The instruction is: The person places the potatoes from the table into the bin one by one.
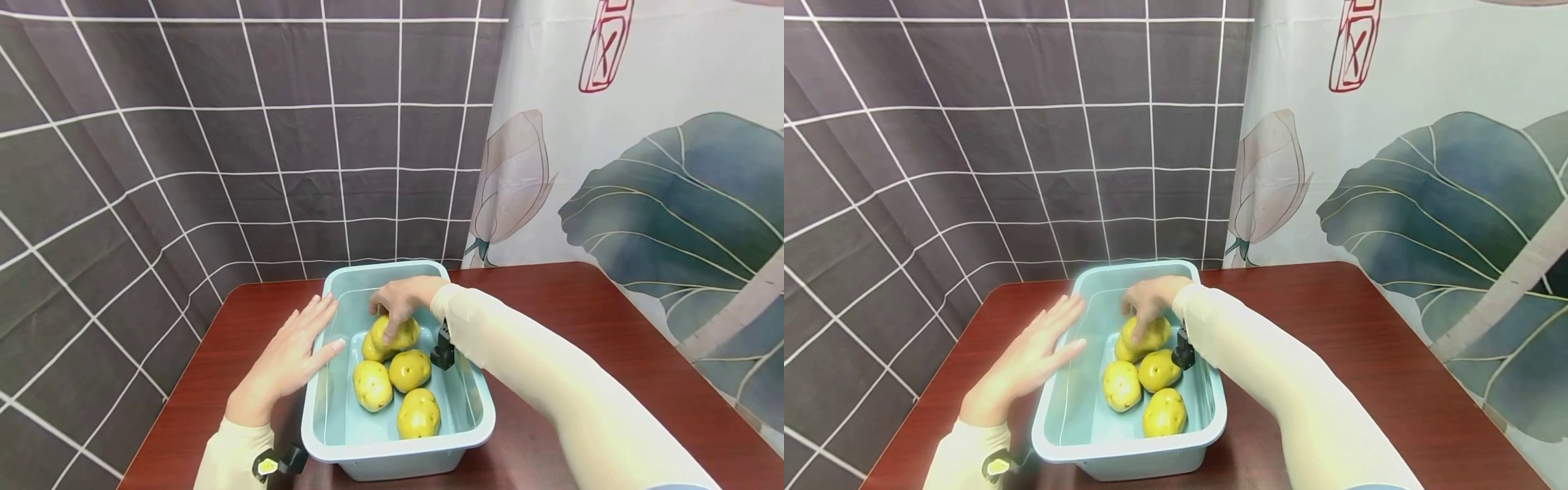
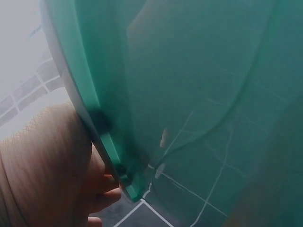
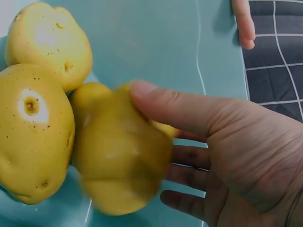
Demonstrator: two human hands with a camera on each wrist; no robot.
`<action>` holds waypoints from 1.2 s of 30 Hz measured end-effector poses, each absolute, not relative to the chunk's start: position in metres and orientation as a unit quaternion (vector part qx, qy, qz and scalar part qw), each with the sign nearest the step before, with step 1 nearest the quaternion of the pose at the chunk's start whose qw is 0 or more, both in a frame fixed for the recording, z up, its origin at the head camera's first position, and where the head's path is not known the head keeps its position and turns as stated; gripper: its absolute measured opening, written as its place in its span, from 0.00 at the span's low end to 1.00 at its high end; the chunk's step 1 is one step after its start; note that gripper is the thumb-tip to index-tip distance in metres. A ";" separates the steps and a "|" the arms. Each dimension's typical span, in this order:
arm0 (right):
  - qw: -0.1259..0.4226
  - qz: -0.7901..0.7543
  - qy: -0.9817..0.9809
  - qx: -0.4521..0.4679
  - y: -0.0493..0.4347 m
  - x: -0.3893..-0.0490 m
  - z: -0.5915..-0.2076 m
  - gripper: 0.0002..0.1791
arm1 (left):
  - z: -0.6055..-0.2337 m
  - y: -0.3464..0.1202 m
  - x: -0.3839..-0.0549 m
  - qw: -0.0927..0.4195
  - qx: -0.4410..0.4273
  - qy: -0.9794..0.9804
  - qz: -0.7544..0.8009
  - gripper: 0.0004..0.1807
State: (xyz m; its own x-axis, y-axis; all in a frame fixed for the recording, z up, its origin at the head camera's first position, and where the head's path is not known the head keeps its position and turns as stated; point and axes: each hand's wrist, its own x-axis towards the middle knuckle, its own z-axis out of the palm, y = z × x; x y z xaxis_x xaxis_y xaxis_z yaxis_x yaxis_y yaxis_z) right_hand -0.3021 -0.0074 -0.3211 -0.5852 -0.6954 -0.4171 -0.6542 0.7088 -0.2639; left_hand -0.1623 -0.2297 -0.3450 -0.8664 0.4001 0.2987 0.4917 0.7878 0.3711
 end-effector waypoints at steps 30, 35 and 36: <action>0.207 -0.099 0.883 -0.409 -0.001 -0.304 -0.316 0.34 | -0.348 -0.229 -0.162 0.098 -0.245 -0.939 -0.223 0.37; 0.202 -0.143 0.875 -0.416 0.002 -0.306 -0.308 0.34 | -0.344 -0.231 -0.163 0.106 -0.240 -0.937 -0.229 0.38; 0.202 -0.151 0.872 -0.419 0.003 -0.306 -0.306 0.34 | -0.343 -0.232 -0.163 0.109 -0.238 -0.937 -0.232 0.39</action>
State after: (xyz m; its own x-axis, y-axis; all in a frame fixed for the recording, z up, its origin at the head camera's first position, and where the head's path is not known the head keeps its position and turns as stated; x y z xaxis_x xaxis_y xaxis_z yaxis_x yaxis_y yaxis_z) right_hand -0.3063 0.0027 -0.3057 -0.5674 -0.7921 -0.2250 -0.6700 0.6030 -0.4330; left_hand -0.1629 -0.2324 -0.3432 -0.8623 0.3960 0.3156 0.4975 0.7789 0.3819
